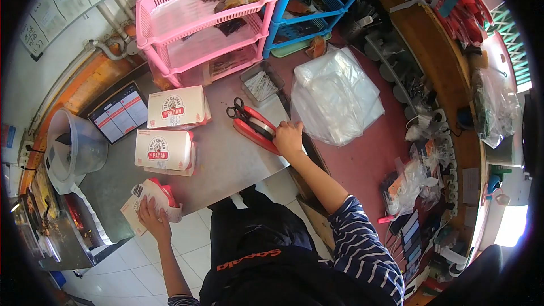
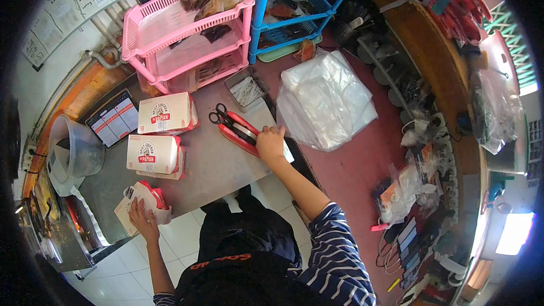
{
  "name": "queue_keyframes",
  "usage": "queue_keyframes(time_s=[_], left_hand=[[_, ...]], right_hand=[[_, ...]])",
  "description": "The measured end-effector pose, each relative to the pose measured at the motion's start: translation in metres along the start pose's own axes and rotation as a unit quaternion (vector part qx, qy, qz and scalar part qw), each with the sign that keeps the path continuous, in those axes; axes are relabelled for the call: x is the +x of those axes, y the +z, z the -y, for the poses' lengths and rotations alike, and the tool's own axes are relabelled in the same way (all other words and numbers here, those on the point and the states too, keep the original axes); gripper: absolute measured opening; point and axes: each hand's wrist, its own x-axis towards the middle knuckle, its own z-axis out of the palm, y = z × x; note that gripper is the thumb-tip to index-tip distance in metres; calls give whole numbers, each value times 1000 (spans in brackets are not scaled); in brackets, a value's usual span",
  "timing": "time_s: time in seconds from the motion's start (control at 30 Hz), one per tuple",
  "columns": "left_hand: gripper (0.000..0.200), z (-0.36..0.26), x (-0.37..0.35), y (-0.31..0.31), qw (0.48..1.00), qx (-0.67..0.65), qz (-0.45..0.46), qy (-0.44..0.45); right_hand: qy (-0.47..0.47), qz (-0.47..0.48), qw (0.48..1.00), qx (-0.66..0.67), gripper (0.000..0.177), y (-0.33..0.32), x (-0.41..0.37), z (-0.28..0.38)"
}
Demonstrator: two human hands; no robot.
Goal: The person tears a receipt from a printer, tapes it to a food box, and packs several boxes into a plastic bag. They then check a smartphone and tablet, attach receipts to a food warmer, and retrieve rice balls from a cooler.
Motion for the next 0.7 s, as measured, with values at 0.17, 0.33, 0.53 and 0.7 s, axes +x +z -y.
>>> queue_keyframes(time_s=[0.17,0.33,0.53,0.7], left_hand=[[41,0,1,0,1000,-3,5,-6],[42,1,1,-1,1000,-7,2,1],[39,2,0,0,1000,-1,7,1],[39,-1,0,-3,1000,-1,18,-3]], right_hand=[[-54,-6,997,-61,10,-32,-14,-8],[-36,86,990,-102,10,-83,-73,-36],[31,178,983,14,19,-63,-113,-73],[37,292,955,45,41,-86,-95,-98]])
